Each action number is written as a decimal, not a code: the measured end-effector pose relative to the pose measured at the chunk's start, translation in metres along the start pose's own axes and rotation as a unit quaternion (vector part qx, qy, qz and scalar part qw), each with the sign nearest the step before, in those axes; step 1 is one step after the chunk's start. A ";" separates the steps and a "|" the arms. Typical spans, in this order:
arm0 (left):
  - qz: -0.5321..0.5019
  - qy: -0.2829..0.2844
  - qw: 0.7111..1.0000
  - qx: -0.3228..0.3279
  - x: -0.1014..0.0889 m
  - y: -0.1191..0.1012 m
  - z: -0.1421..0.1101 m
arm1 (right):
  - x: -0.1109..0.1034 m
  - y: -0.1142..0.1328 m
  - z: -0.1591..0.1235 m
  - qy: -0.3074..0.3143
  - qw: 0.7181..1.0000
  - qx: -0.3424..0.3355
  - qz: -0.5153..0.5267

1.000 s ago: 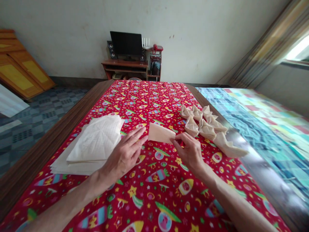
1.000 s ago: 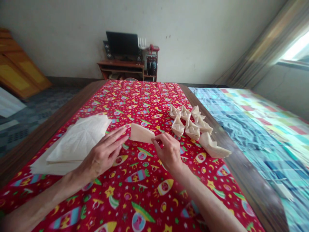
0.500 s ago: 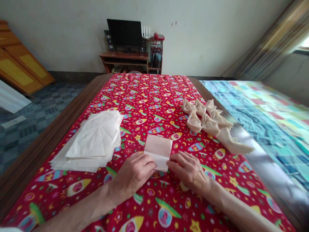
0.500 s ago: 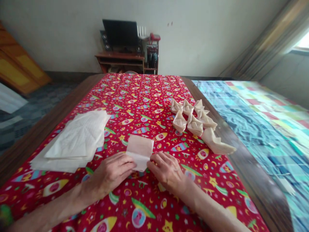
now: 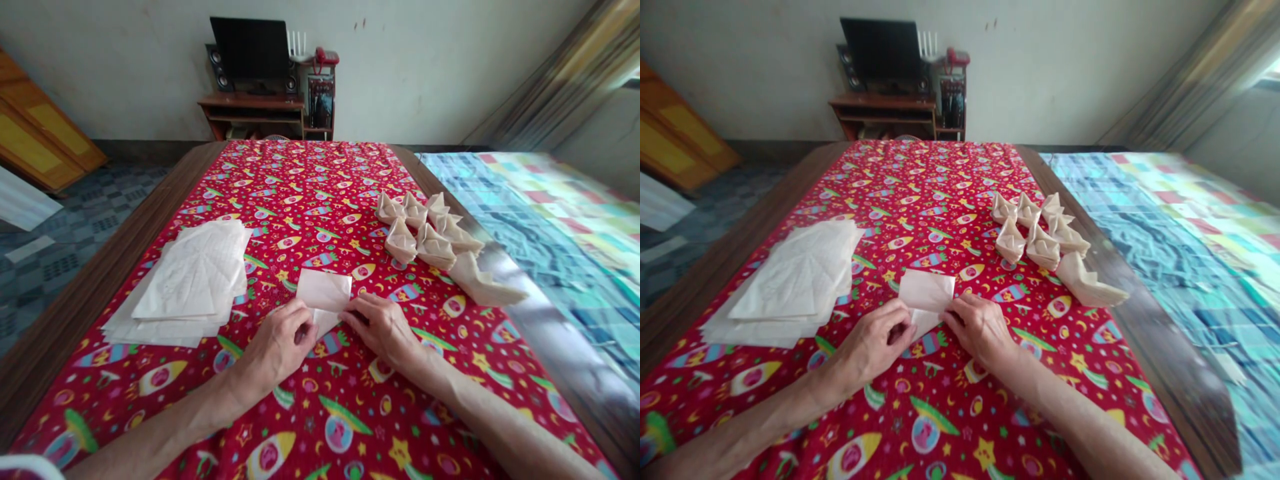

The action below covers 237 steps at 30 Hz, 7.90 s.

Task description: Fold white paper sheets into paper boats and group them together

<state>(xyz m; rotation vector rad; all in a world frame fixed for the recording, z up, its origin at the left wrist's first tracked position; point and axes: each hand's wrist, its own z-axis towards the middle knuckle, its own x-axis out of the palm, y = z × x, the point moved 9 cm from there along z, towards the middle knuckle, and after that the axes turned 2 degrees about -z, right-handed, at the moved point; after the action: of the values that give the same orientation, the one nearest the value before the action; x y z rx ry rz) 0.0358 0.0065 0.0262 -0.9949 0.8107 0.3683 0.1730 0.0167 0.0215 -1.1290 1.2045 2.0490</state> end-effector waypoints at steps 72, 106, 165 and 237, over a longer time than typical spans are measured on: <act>0.272 0.131 0.932 0.203 0.027 -0.040 -0.022 | 0.002 0.030 -0.021 0.057 0.979 -0.126 -0.152; 0.232 0.132 0.944 0.194 0.011 -0.042 -0.018 | -0.011 -0.010 0.011 -0.027 0.972 -0.131 -0.191; 0.209 0.109 0.953 0.191 0.005 -0.008 -0.029 | 0.002 0.048 -0.032 0.081 0.960 -0.256 -0.075; 0.174 0.139 0.962 0.161 0.012 -0.016 -0.027 | 0.001 0.063 -0.010 -0.040 0.968 -0.211 -0.127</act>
<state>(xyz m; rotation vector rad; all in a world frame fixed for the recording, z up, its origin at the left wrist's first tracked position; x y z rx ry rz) 0.0417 -0.0258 0.0183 -0.6028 1.2645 0.3852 0.1294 -0.0230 0.0473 -1.2982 0.5585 2.1764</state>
